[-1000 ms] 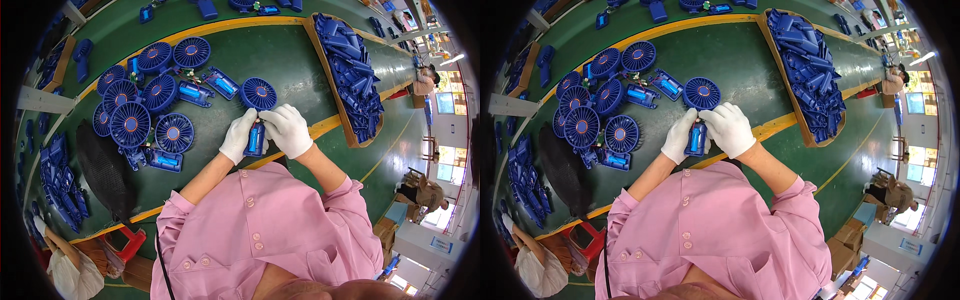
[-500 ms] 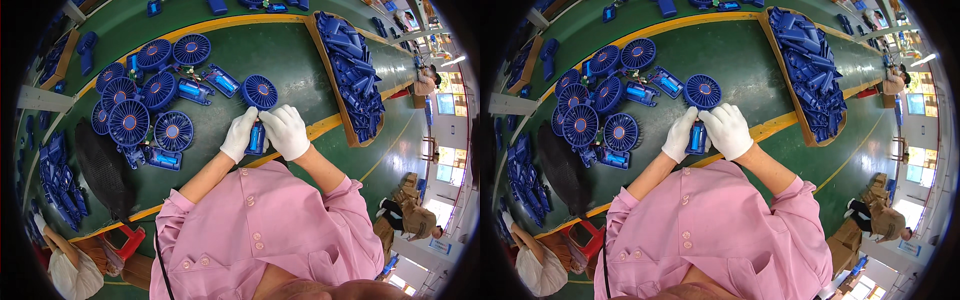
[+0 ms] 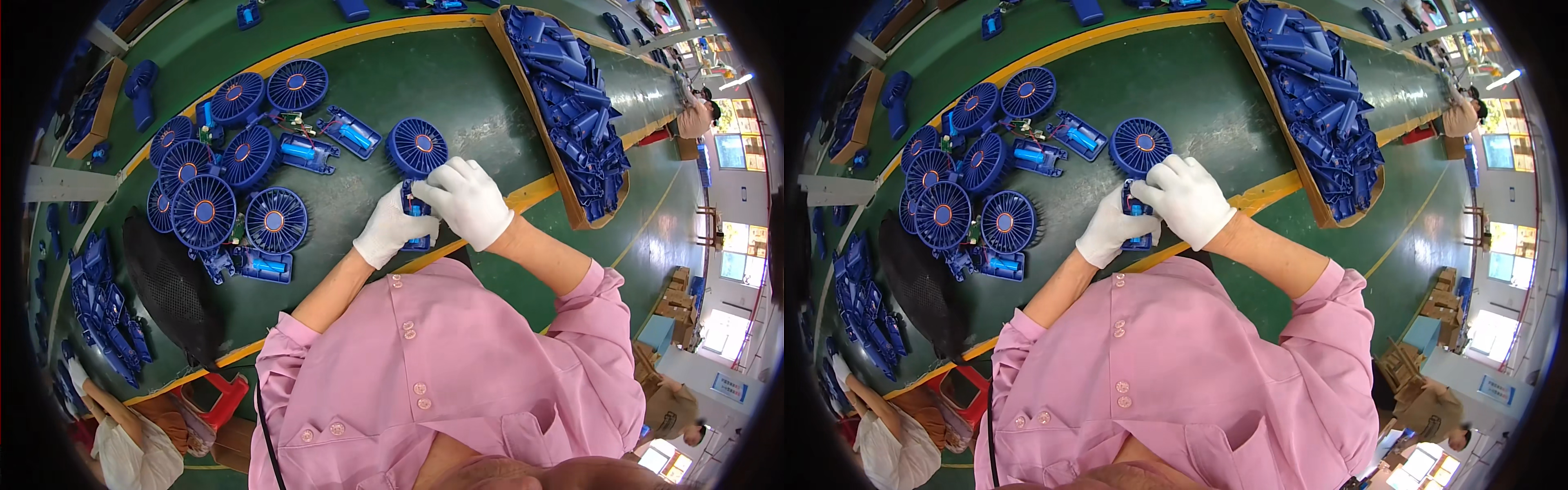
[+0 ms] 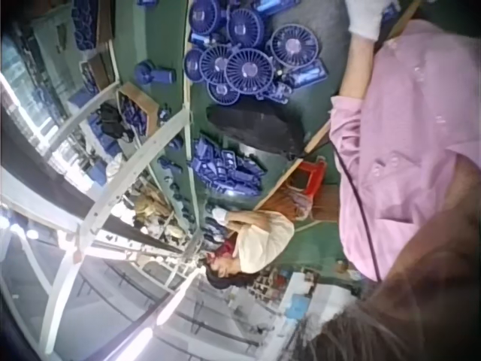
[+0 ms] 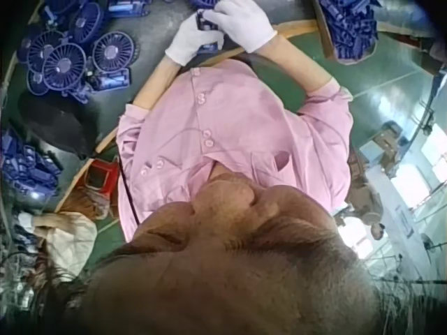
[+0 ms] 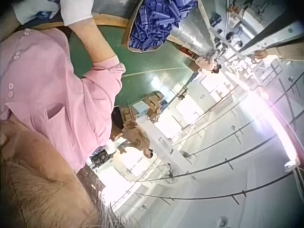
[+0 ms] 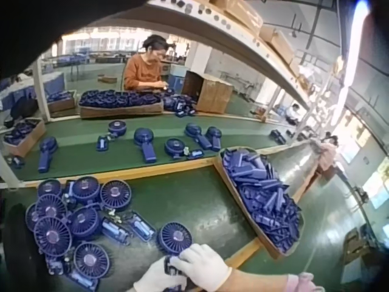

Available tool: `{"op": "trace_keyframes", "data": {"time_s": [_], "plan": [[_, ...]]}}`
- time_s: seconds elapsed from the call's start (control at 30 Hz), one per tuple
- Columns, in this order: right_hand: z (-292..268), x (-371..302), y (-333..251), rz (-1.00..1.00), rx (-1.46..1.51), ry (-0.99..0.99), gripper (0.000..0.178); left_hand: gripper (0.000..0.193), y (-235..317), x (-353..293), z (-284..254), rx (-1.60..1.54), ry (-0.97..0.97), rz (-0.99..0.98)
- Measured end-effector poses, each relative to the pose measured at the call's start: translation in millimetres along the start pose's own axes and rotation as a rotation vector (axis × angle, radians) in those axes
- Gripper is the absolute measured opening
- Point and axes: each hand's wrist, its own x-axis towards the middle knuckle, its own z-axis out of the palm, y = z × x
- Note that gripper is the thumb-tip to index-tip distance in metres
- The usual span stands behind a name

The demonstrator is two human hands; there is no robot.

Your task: Assembling small blue handheld portable fans at a factory production line.

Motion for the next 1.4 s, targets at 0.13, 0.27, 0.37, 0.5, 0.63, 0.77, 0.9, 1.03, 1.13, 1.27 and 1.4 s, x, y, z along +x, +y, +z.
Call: {"op": "trace_keyframes", "data": {"time_s": [0.13,0.27,0.37,0.5,0.63,0.77,0.9,1.03,1.13,1.27,1.4], "plan": [[4.7,-5.7,-12.4,0.000,-0.023,-0.053,0.037,0.037,-26.8,8.2,-9.1,0.323,0.125,0.126],[15.4,-8.5,-10.8,-0.038,-0.028,0.041,0.039,0.040,-41.1,14.3,-11.4,0.563,0.275,0.252],[15.1,-5.2,-3.0,-0.059,0.007,0.034,0.039,0.035,-32.8,14.9,-9.4,0.366,0.208,0.134],[11.6,-7.3,7.7,-0.119,0.060,0.022,0.038,0.031,-11.6,10.6,-3.2,0.071,0.080,-0.021],[6.9,-6.1,14.4,-0.183,0.076,-0.048,0.033,0.030,-15.5,11.3,-6.0,-0.016,0.020,-0.018],[1.7,-6.2,16.5,-0.213,0.073,-0.105,0.029,0.034,-12.3,8.3,-12.4,-0.057,-0.114,-0.024],[1.2,-8.8,1.3,-0.180,-0.045,-0.098,0.026,0.036,-7.8,3.1,-11.1,-0.436,-0.094,-0.052],[9.3,-20.4,-20.1,-0.094,-0.170,-0.027,0.027,0.034,-12.2,5.0,-10.9,-0.466,0.088,-0.113],[6.0,-21.9,-21.1,-0.047,-0.145,-0.021,0.027,0.029,-10.7,6.0,-5.3,-0.388,0.165,-0.090],[1.6,-29.7,-6.5,0.154,0.138,0.065,0.029,0.025,-11.1,8.2,-2.3,-0.349,0.149,-0.055],[18.8,-36.2,0.5,0.402,0.359,0.094,0.035,0.026,-13.9,9.4,-2.5,-0.350,0.129,-0.058]]}}
